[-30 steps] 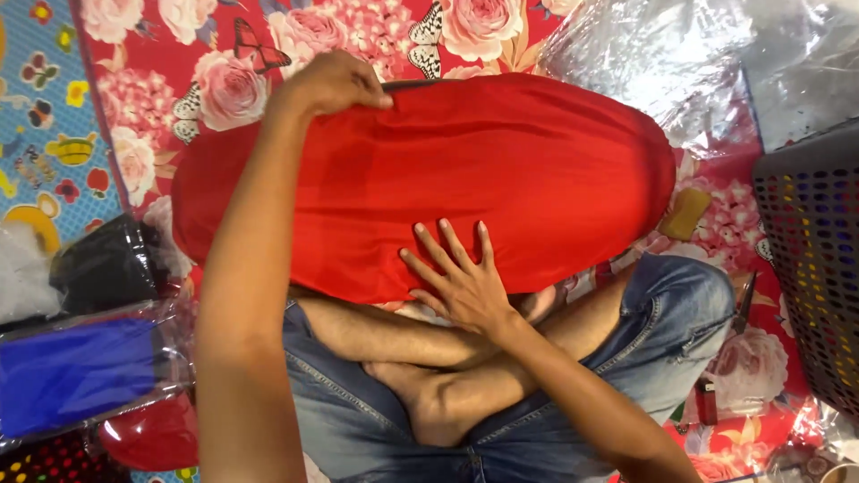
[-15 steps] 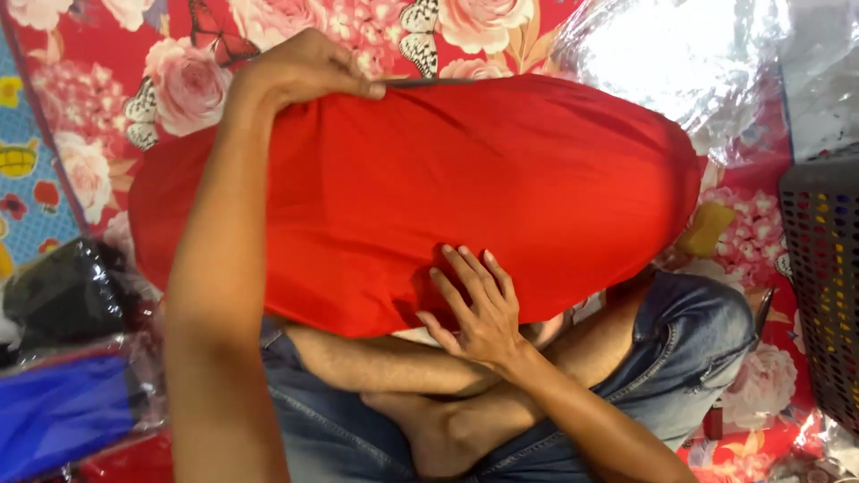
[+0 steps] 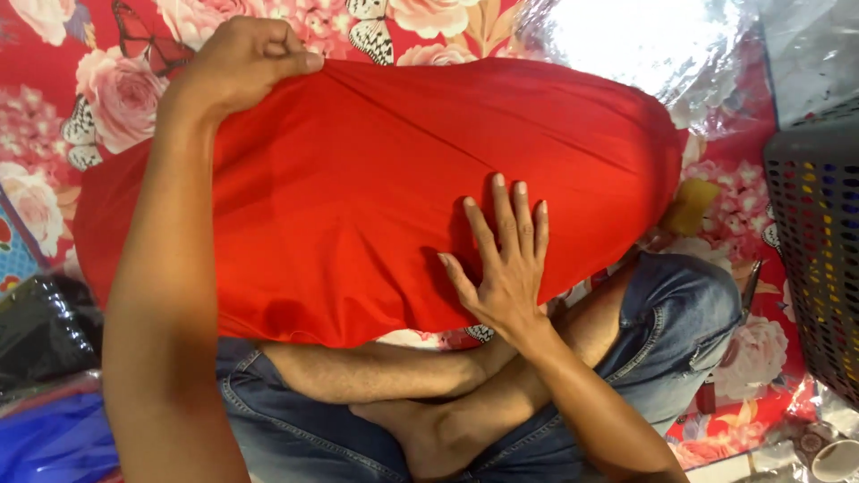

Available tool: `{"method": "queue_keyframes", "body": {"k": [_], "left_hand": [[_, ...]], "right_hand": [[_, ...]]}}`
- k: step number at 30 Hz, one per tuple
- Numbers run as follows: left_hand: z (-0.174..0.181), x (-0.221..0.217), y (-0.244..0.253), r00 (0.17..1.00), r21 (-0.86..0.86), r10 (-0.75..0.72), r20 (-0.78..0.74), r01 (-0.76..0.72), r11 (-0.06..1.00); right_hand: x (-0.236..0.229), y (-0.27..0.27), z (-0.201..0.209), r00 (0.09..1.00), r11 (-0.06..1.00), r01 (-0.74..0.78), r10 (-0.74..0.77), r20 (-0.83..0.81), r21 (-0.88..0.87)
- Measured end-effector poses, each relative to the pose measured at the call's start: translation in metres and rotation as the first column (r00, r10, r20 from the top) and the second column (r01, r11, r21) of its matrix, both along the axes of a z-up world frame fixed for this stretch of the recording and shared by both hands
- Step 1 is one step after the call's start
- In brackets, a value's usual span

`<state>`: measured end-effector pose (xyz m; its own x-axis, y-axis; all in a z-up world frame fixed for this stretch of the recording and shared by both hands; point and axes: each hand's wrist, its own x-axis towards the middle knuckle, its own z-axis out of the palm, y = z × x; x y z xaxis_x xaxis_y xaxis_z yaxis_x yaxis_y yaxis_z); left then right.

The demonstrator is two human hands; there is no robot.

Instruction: Fitting a red elastic fabric cover onto a black motorcycle seat

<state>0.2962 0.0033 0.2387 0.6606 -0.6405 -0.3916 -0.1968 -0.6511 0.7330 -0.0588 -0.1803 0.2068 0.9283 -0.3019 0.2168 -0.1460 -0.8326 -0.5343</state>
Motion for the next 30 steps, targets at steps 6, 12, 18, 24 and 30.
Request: {"method": "queue_keyframes", "body": {"k": [6,12,18,24,30], "left_hand": [[-0.031,0.01,0.006,0.999,-0.06,0.011,0.053,-0.008,0.998],[-0.031,0.014,0.031,0.997,0.041,0.025,0.075,-0.028,0.999],[-0.018,-0.003,0.059,0.982,0.161,0.053,0.183,-0.083,0.983],[-0.059,0.011,0.071,0.958,-0.016,0.071,0.278,-0.07,0.997],[-0.08,0.02,0.103,0.622,0.329,-0.103,0.776,-0.26,0.908]], "right_hand": [[-0.001,0.0,0.003,1.0,1.0,0.004,-0.004,0.026,0.005],[0.0,0.004,0.013,0.997,0.998,-0.064,0.063,-0.042,-0.022],[0.003,0.008,0.001,0.989,0.995,-0.088,0.082,-0.125,-0.042],[0.005,0.002,-0.004,0.994,0.999,-0.05,0.048,0.094,0.015],[0.011,-0.043,0.011,0.902,0.982,0.19,-0.176,0.395,0.005]]}}
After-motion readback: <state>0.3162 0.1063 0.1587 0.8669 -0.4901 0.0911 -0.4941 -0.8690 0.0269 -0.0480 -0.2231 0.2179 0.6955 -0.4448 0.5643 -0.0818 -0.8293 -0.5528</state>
